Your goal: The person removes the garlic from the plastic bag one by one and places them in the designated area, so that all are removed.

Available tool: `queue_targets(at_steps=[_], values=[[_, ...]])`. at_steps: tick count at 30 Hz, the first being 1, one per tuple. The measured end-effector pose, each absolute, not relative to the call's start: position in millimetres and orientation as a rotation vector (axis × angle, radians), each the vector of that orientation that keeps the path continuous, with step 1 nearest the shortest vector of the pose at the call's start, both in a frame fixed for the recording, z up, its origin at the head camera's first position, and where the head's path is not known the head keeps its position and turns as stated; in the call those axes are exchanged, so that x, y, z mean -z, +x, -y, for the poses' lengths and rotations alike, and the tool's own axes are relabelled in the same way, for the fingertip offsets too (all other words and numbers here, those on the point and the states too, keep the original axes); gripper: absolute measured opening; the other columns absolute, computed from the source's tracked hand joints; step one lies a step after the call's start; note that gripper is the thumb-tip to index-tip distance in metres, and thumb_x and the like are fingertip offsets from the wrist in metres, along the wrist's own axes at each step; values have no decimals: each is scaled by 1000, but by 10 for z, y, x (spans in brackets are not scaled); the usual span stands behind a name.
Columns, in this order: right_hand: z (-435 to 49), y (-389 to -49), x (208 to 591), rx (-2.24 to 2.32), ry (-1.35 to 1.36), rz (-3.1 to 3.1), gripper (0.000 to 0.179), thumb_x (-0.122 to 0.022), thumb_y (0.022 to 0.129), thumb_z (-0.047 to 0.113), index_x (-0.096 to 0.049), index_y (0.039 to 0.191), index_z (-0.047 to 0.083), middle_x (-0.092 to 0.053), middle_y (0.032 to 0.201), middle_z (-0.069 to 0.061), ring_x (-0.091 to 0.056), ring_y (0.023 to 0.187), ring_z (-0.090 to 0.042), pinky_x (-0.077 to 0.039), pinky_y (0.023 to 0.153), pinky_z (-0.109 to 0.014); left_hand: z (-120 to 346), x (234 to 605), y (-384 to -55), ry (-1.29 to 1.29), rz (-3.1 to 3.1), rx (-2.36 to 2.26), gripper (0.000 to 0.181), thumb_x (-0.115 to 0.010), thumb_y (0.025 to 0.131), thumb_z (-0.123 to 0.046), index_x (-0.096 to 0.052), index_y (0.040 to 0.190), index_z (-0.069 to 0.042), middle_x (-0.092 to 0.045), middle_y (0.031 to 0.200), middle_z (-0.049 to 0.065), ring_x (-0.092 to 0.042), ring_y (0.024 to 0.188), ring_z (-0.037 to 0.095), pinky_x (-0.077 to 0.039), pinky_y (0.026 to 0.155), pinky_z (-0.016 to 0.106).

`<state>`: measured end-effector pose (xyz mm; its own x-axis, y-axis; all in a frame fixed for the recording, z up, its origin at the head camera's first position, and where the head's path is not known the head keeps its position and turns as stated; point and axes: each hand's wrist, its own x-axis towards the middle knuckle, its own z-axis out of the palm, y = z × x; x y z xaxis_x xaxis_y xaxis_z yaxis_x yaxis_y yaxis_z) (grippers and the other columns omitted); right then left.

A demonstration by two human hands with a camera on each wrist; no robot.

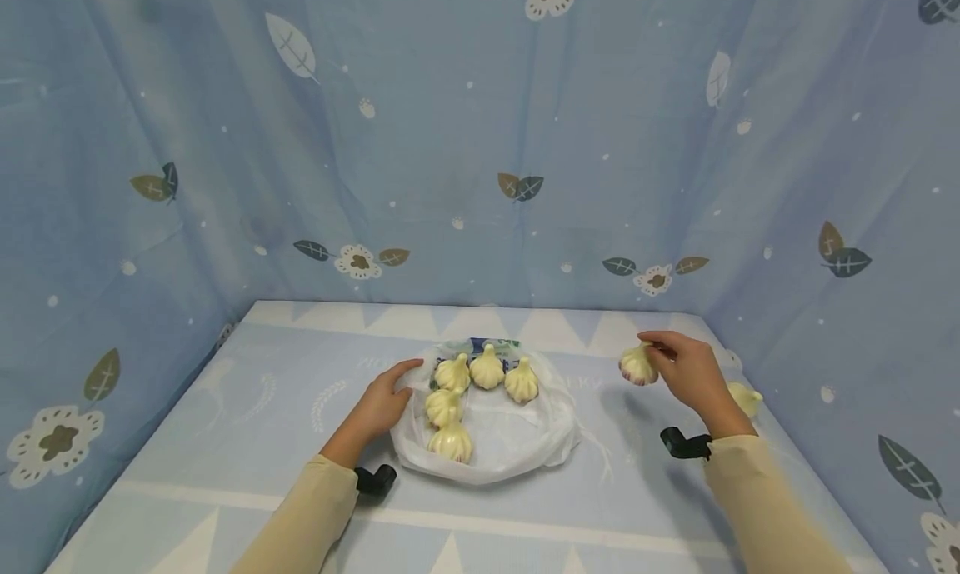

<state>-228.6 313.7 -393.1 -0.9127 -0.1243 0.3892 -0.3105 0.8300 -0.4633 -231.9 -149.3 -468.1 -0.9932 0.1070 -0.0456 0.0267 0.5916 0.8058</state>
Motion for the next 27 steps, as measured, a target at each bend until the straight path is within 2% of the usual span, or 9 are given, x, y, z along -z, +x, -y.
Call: queue_targets(at_steps=[12,27], values=[[-3419,-2272,4021,-795,126,2725,32,-54,99,19,-62,128,7,-64,121,-23,-63,105,-38,-54,72,-38,1500,4688,-2306,118,-2714,-1393,52,-46,99,-6,-40,148,-23,-33,156,15,-26,146,38,-25,115,59],[-3676,-2265,4210,-771,-9,2708,33,-51,99,18,-63,125,2,-63,119,-26,-61,104,-39,-53,75,-46,1502,4687,-2284,105,-2715,-1388,52,-45,99,-7,-40,148,-23,-32,157,15,-25,146,38,-25,115,60]])
